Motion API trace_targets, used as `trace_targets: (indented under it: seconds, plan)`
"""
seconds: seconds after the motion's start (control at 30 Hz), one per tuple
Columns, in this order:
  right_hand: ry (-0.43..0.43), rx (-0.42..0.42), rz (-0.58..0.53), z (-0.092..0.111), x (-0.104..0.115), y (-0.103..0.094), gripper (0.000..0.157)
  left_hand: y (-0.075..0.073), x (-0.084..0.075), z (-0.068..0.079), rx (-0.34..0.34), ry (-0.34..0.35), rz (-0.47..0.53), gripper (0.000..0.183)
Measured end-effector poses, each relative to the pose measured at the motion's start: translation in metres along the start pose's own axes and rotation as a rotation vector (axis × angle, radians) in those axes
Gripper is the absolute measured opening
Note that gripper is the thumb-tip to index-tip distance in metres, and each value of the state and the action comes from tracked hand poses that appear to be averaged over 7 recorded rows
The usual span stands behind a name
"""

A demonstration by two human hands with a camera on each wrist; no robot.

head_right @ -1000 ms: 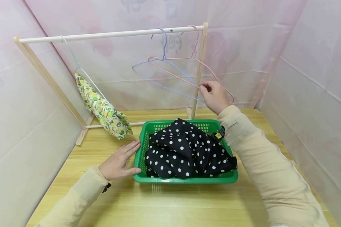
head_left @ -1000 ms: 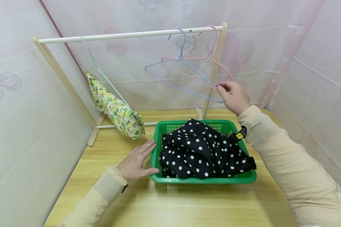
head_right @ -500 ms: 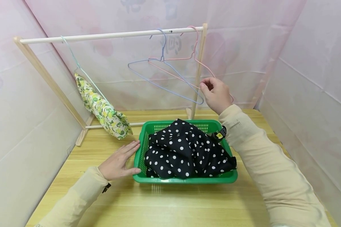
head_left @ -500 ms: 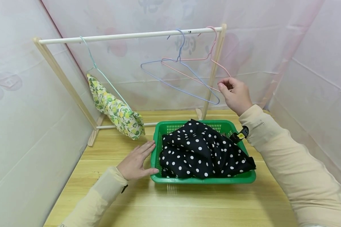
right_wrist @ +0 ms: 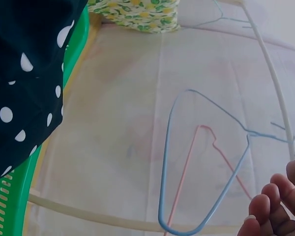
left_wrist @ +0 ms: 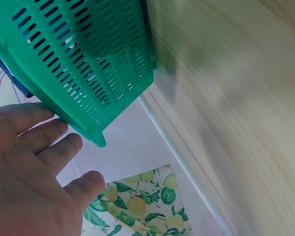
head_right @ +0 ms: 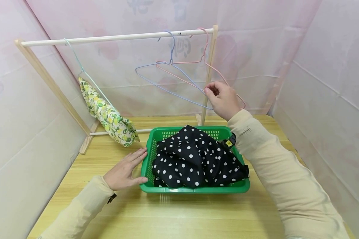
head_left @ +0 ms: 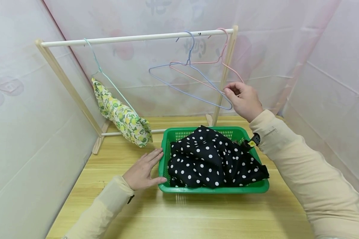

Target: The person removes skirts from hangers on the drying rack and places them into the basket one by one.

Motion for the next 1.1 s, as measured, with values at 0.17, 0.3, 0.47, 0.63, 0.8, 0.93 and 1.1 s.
trace_targets:
  seconds: [0.17,0.3,0.47,0.63,0.8,0.93,1.1]
  plan:
    - [-0.017,0.043,0.004,-0.001,0.009,0.005,0.029,-0.001,0.0,0.001,-0.001,0.004,-0.011,0.093]
    - [-0.04,0.061,-0.024,-0.002,0.017,0.012,0.027,-0.002,0.0,0.001,-0.001,0.002,-0.013,0.091]
    - [-0.062,0.094,-0.072,-0.004,0.026,0.023,0.026,-0.004,0.0,0.002,0.0,-0.005,-0.019,0.09]
    - [-0.046,0.166,-0.106,-0.005,0.035,0.036,0.026,-0.005,0.0,0.003,-0.001,-0.004,-0.016,0.09]
    - [-0.041,0.235,-0.103,-0.008,0.047,0.053,0.025,-0.006,-0.001,0.004,0.001,-0.009,-0.023,0.09]
    - [-0.066,0.277,-0.102,-0.013,0.059,0.071,0.025,-0.005,0.0,0.004,0.004,-0.022,-0.031,0.09]
    - [-0.096,0.339,-0.124,-0.019,0.074,0.097,0.025,-0.003,0.003,0.005,0.011,-0.042,-0.043,0.091]
Point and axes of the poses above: each hand's wrist, its own z-axis away from the middle knuckle, its own y-axis out of the palm, x = y × z, the point moved 6 cm from there along -z, towards the middle knuckle, and after that the axes turned 10 degrees about -y, right-handed, at the moved point
